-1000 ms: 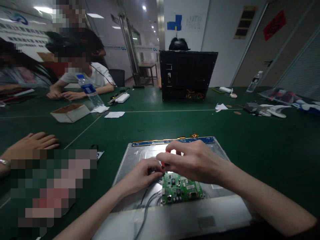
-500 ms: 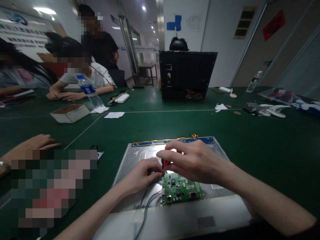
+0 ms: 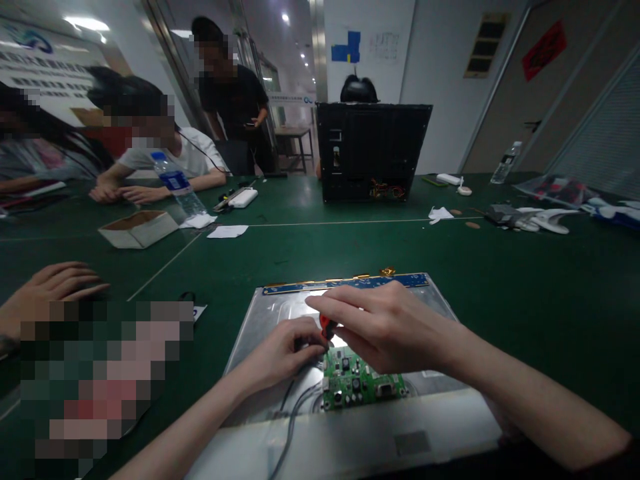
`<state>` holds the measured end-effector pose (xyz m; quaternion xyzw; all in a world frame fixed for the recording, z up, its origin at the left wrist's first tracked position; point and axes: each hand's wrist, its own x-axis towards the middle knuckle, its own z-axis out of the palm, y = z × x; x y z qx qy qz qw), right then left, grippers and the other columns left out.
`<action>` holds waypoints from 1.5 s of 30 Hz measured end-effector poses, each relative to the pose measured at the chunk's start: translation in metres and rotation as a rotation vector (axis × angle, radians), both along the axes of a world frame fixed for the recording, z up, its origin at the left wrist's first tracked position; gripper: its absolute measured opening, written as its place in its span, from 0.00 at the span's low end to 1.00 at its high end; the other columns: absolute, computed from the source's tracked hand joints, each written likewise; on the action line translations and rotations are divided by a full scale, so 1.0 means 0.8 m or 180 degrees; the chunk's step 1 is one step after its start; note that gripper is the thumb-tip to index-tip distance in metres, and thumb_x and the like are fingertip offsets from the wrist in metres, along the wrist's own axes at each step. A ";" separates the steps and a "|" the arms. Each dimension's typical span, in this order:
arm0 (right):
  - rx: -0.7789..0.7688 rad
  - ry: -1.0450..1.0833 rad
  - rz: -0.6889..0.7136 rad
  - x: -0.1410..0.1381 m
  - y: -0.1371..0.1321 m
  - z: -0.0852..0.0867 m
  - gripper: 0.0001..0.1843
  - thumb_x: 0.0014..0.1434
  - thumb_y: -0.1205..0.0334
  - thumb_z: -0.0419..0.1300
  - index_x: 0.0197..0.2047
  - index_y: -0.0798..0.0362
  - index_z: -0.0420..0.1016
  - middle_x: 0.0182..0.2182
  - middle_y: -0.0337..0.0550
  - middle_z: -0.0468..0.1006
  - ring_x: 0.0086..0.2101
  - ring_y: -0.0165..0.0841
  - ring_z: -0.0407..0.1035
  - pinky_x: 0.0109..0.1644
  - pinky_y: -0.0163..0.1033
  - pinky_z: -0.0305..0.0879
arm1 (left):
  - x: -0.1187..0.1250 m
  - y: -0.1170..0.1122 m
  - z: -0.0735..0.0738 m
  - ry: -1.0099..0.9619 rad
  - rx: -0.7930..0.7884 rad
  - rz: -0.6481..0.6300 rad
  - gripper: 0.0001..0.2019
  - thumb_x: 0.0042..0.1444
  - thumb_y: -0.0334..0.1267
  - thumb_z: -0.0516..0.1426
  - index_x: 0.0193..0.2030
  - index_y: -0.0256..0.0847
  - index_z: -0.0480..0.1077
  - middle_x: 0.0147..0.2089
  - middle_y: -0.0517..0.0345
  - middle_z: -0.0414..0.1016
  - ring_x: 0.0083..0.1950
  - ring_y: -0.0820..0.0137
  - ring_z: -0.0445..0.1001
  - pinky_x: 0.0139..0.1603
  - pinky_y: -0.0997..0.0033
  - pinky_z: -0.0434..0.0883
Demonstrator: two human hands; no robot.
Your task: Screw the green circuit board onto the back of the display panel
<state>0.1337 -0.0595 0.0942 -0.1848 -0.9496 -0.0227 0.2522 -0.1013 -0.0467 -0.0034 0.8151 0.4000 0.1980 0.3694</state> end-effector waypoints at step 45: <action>0.0161 -0.0132 -0.0098 0.001 0.001 -0.002 0.15 0.68 0.67 0.51 0.56 0.55 0.64 0.48 0.46 0.75 0.40 0.31 0.71 0.29 0.35 0.62 | 0.000 -0.004 -0.005 0.0048 0.0013 0.0093 0.07 0.60 0.35 0.56 0.37 0.37 0.75 0.36 0.55 0.77 0.38 0.64 0.73 0.39 0.68 0.69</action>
